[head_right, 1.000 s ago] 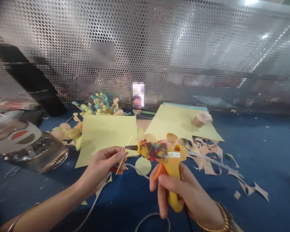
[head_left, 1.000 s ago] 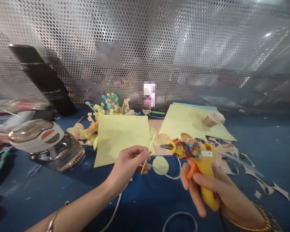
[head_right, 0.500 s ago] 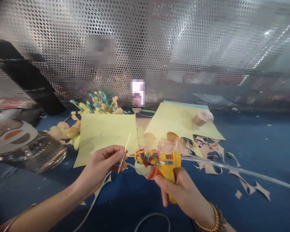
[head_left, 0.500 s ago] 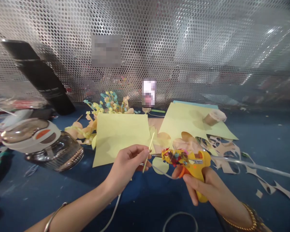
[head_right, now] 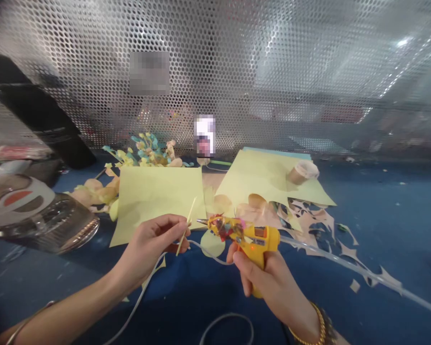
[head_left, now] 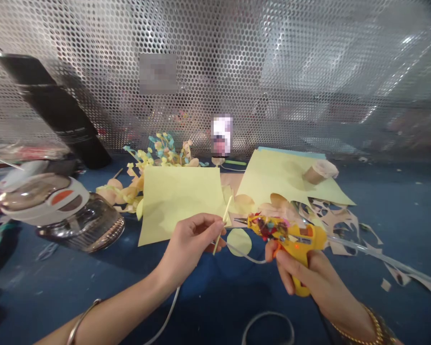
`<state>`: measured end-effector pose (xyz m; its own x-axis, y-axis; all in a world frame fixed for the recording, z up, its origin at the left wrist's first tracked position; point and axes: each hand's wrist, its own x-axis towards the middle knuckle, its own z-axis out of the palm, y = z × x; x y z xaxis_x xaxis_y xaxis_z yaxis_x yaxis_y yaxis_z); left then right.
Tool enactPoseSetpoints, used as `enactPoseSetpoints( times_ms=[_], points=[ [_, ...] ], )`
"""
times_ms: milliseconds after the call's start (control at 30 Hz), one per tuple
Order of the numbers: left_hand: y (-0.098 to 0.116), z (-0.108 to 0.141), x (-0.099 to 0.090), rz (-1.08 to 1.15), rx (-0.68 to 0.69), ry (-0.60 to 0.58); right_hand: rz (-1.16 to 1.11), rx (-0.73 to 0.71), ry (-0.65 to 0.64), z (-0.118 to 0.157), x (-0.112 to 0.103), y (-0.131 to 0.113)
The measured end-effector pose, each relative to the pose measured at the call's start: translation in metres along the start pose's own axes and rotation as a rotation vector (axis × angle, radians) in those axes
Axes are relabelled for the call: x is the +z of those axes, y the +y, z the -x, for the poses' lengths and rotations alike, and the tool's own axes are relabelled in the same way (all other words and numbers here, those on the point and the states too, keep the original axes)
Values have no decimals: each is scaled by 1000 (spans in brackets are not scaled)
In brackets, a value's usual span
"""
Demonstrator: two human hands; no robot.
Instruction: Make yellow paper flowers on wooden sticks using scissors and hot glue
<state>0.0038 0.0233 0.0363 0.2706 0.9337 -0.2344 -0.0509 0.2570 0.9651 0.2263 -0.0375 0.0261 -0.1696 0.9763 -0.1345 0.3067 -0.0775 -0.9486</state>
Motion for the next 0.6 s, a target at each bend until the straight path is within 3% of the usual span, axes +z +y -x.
enactPoseSetpoints(
  times_ms=[600],
  points=[
    [-1,0,3,-62,41,-4,67,29,27,4,5,8]
  ],
)
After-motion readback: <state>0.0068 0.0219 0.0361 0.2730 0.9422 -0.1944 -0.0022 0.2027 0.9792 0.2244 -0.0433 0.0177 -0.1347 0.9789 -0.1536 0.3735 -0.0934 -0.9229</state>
